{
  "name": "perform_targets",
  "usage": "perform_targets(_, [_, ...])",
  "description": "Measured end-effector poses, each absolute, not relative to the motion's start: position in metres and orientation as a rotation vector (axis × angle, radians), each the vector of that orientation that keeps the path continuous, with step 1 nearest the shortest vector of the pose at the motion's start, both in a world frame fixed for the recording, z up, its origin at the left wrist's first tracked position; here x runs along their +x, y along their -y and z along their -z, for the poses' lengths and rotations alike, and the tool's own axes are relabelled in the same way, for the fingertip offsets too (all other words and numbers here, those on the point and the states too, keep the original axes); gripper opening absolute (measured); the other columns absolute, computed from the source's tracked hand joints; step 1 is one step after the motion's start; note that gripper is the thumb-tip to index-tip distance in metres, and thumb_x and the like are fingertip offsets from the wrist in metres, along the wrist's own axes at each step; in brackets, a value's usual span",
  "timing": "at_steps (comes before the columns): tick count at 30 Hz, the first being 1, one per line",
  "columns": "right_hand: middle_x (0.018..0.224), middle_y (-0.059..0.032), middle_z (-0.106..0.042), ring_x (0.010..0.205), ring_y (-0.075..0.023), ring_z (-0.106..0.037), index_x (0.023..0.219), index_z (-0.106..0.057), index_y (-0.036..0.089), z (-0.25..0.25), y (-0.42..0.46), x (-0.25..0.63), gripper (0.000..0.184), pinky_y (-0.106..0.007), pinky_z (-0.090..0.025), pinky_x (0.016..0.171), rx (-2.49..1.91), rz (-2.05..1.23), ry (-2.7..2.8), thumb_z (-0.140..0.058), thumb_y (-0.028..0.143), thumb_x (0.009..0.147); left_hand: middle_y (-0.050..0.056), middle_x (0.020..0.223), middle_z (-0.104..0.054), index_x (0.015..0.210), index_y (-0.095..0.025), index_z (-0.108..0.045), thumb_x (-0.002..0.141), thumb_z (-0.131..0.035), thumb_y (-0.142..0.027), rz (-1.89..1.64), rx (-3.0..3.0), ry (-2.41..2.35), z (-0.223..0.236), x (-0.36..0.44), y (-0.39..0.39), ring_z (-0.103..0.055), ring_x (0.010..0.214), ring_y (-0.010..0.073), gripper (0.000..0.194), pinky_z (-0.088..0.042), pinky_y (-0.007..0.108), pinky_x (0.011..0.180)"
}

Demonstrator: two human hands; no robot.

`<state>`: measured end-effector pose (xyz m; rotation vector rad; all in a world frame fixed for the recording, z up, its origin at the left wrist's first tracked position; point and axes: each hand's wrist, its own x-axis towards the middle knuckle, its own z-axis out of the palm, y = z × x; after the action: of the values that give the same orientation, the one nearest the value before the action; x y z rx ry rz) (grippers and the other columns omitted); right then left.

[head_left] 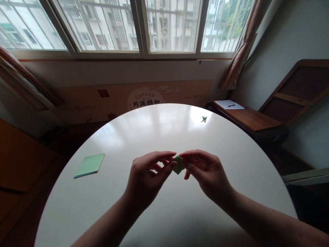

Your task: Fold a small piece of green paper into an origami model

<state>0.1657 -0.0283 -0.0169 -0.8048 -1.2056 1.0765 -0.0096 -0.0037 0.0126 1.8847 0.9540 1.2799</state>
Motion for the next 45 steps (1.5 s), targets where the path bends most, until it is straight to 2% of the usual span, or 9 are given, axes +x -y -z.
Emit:
perform_targets(2, [0.089, -0.0038, -0.076, 0.074, -0.0184, -0.070, 0.096, -0.078, 0.027, 0.015, 0.029, 0.167, 0.011, -0.027, -0.058, 0.053, -0.809, -1.016, 1.231, -0.075, 0.024, 0.085, 0.004, 0.076, -0.075, 0.098, -0.017, -0.079, 0.080, -0.076, -0.021, -1.229, 1.827, -0.997, -0.012, -0.009, 0.003, -0.064, 0.056, 0.0129, 0.018, -0.052, 0.020, 0.048])
perform_targets(5, [0.087, -0.0032, -0.076, 0.070, -0.0178, -0.069, 0.095, -0.078, 0.027, 0.013, 0.030, 0.168, 0.010, -0.028, -0.057, 0.054, -0.843, -0.938, 1.258, -0.074, 0.024, 0.086, 0.004, 0.071, -0.074, 0.092, -0.016, -0.080, 0.083, -0.074, -0.027, -1.158, 1.790, -1.029, -0.012, -0.008, 0.002, -0.057, 0.047, 0.0109, 0.015, -0.047, 0.021, 0.042])
perform_targets(12, [0.087, -0.0036, -0.077, 0.072, -0.0189, -0.069, 0.095, -0.078, 0.026, 0.015, 0.029, 0.168, 0.010, -0.030, -0.058, 0.055, -0.902, -0.884, 1.266, -0.074, 0.026, 0.086, 0.000, 0.063, -0.070, 0.077, -0.018, -0.078, 0.081, -0.075, -0.022, -1.192, 1.829, -1.062, -0.016, -0.009, 0.005, -0.059, 0.051, 0.0109, 0.005, -0.044, 0.018, 0.043])
perform_targets(25, [0.088, -0.0028, -0.076, 0.070, -0.0163, -0.068, 0.098, -0.078, 0.028, 0.015, 0.030, 0.169, 0.012, -0.027, -0.058, 0.056, -0.916, -0.892, 1.267, -0.074, 0.025, 0.086, 0.001, 0.065, -0.070, 0.076, -0.016, -0.075, 0.083, -0.073, -0.023, -1.140, 1.781, -1.062, -0.018, -0.008, 0.003, -0.056, 0.050, 0.0107, 0.010, -0.045, 0.018, 0.041])
perform_targets(28, [0.093, -0.0044, -0.076, 0.079, -0.0188, -0.070, 0.103, -0.076, 0.028, 0.014, 0.030, 0.169, 0.017, -0.028, -0.059, 0.059, -0.932, -0.921, 1.284, -0.075, 0.026, 0.086, 0.001, 0.069, -0.070, 0.078, -0.018, -0.074, 0.082, -0.074, -0.017, -1.278, 1.962, -1.025, -0.017, -0.009, 0.004, -0.061, 0.056, 0.0112, 0.004, -0.048, 0.018, 0.045])
perform_targets(31, [0.104, -0.0058, -0.073, 0.089, -0.0207, -0.069, 0.107, -0.075, 0.027, 0.013, 0.028, 0.169, 0.023, -0.028, -0.060, 0.061, -0.917, -0.959, 1.275, -0.077, 0.028, 0.084, 0.002, 0.077, -0.073, 0.081, -0.018, -0.074, 0.081, -0.074, -0.008, -1.479, 2.282, -0.856, -0.021, -0.014, 0.004, -0.066, 0.064, 0.0119, 0.010, -0.053, 0.019, 0.054])
perform_targets(34, [0.097, -0.0046, -0.071, 0.081, -0.0174, -0.067, 0.107, -0.074, 0.026, 0.013, 0.025, 0.170, 0.021, -0.025, -0.059, 0.055, -0.859, -1.118, 1.166, -0.072, 0.033, 0.088, 0.004, 0.083, -0.073, 0.089, -0.018, -0.075, 0.080, -0.075, -0.004, -1.602, 2.569, -0.623, -0.025, -0.021, 0.003, -0.067, 0.069, 0.0125, 0.016, -0.056, 0.022, 0.061])
perform_targets(38, [0.083, -0.0031, -0.069, 0.068, -0.0145, -0.066, 0.107, -0.074, 0.023, 0.011, 0.023, 0.174, 0.025, -0.023, -0.057, 0.050, -0.775, -1.419, 1.071, -0.065, 0.041, 0.093, 0.007, 0.088, -0.072, 0.093, -0.016, -0.074, 0.081, -0.074, -0.002, -1.573, 2.725, -0.498, -0.025, -0.026, 0.002, -0.067, 0.072, 0.0140, 0.018, -0.057, 0.024, 0.062])
perform_targets(45, [0.079, -0.0017, -0.072, 0.067, -0.0129, -0.066, 0.093, -0.076, 0.021, 0.009, 0.022, 0.175, 0.010, -0.020, -0.057, 0.050, -0.676, -1.456, 1.083, -0.078, 0.026, 0.084, 0.009, 0.099, -0.071, 0.098, -0.016, -0.075, 0.080, -0.074, -0.002, -1.491, 2.655, -0.474, -0.019, -0.025, 0.001, -0.071, 0.077, 0.0147, 0.023, -0.060, 0.023, 0.066])
